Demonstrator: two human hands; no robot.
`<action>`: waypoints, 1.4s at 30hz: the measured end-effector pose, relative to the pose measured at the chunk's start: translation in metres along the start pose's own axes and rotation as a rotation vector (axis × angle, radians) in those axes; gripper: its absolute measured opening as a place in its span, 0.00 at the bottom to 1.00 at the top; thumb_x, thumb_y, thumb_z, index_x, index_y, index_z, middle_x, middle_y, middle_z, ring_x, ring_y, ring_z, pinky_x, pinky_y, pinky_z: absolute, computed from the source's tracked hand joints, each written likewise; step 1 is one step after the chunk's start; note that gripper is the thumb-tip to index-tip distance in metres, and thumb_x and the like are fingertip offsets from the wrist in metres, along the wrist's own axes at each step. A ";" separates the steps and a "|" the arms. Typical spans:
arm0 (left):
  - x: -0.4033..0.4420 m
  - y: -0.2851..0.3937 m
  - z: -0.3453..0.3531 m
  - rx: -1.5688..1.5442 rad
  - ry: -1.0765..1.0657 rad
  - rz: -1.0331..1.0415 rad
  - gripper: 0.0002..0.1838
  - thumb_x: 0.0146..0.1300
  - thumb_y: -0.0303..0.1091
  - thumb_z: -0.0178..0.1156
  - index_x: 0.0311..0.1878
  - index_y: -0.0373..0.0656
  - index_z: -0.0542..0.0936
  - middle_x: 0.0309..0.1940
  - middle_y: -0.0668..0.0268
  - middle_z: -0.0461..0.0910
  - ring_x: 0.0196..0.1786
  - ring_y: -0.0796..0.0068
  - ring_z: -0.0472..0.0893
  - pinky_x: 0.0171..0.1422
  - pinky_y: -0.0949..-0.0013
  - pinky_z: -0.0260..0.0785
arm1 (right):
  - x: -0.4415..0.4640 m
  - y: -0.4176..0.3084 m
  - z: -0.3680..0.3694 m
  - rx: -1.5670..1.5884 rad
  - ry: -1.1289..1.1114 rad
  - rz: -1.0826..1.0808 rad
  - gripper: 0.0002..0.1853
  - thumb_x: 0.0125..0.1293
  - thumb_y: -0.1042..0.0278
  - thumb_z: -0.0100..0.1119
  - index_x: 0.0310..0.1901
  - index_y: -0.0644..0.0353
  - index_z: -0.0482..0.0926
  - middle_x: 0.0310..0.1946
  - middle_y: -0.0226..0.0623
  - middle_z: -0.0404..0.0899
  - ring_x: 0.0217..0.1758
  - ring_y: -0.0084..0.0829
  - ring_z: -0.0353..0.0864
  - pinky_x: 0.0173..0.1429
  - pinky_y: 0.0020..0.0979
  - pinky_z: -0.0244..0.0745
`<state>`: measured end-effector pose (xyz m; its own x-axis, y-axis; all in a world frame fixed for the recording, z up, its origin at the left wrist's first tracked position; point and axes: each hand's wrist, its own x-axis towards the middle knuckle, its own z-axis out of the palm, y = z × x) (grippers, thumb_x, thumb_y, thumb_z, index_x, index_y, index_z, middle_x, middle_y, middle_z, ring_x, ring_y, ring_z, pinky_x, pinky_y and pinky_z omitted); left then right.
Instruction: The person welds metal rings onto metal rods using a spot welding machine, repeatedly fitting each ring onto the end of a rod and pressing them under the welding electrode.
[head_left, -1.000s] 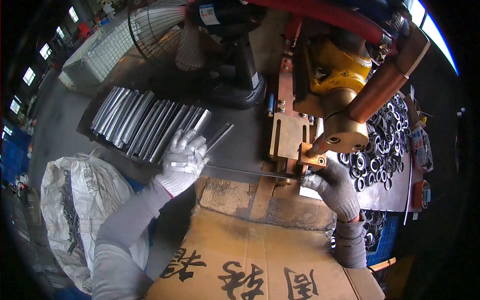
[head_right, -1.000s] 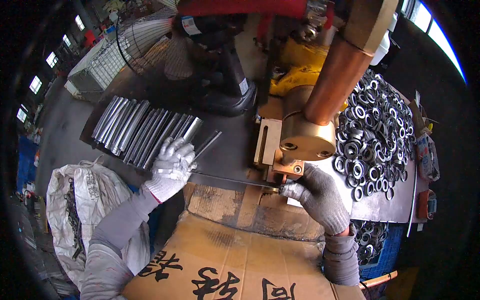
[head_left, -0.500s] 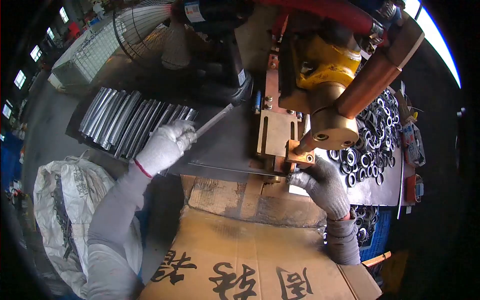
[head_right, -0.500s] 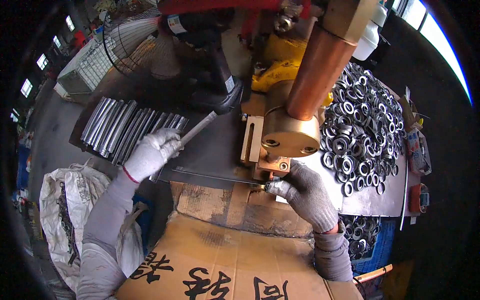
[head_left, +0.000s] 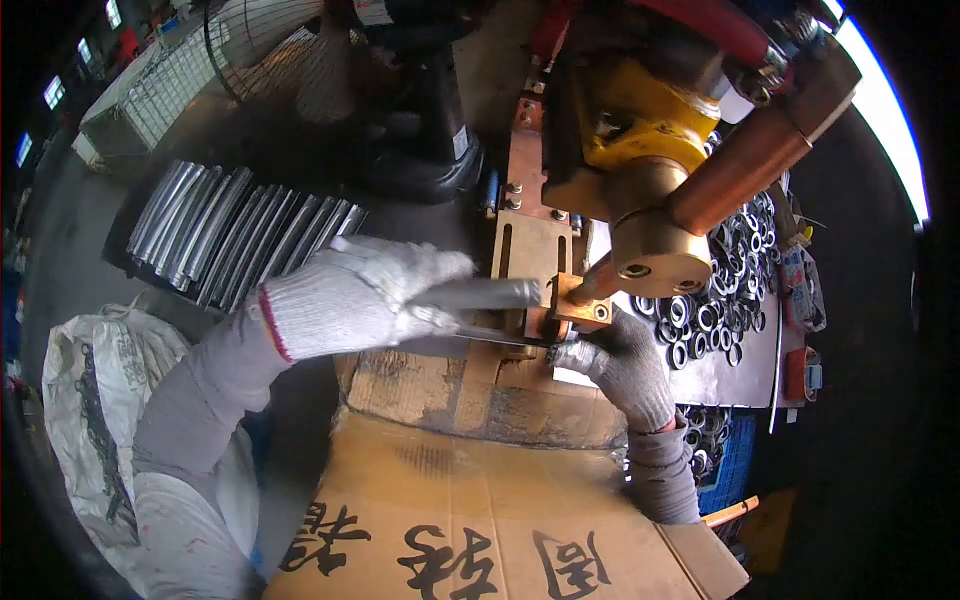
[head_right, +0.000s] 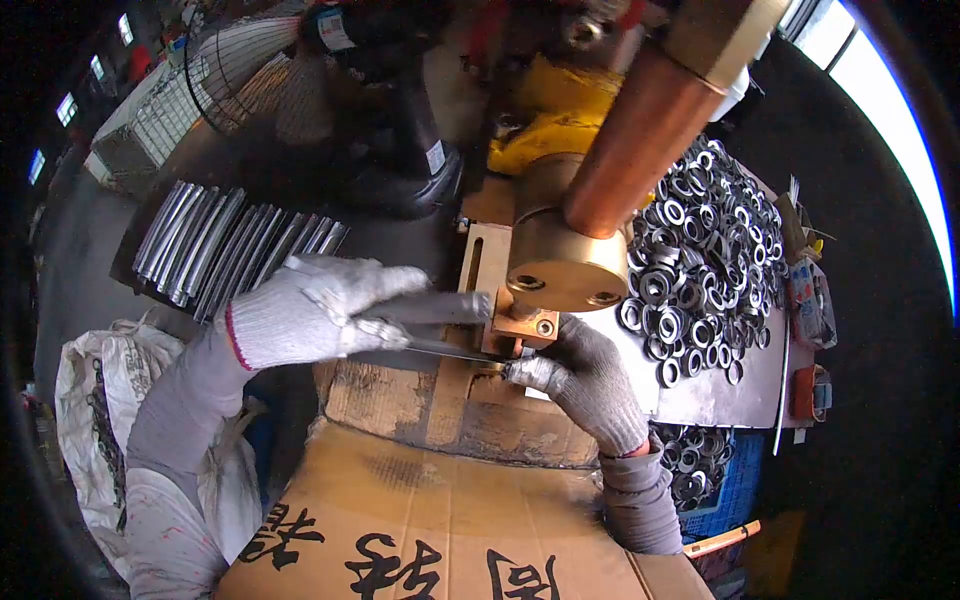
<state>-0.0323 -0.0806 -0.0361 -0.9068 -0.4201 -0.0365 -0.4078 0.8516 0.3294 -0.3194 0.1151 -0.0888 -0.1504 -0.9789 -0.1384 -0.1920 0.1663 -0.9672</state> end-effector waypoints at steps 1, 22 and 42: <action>0.005 -0.004 0.012 0.020 -0.012 0.056 0.36 0.76 0.59 0.71 0.78 0.47 0.78 0.53 0.51 0.88 0.59 0.46 0.88 0.65 0.46 0.79 | 0.000 0.001 0.002 0.061 0.015 -0.015 0.30 0.71 0.73 0.82 0.72 0.66 0.82 0.58 0.35 0.91 0.57 0.23 0.87 0.60 0.28 0.86; 0.044 0.005 0.028 0.169 -0.050 0.346 0.35 0.82 0.61 0.62 0.73 0.38 0.79 0.52 0.48 0.90 0.52 0.44 0.91 0.60 0.47 0.84 | 0.002 0.003 -0.008 -0.191 0.005 -0.110 0.26 0.68 0.68 0.84 0.65 0.68 0.88 0.56 0.36 0.94 0.56 0.25 0.89 0.64 0.32 0.85; 0.011 -0.013 0.027 0.259 0.101 0.353 0.28 0.77 0.49 0.70 0.73 0.45 0.81 0.48 0.53 0.86 0.50 0.47 0.89 0.56 0.47 0.82 | -0.030 0.034 -0.005 -0.091 0.012 -0.021 0.36 0.71 0.66 0.83 0.77 0.68 0.79 0.63 0.39 0.91 0.64 0.27 0.89 0.73 0.35 0.85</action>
<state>-0.0401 -0.0883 -0.0663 -0.9855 -0.1067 0.1321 -0.0999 0.9933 0.0576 -0.3258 0.1505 -0.1169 -0.1572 -0.9809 -0.1148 -0.2828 0.1560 -0.9464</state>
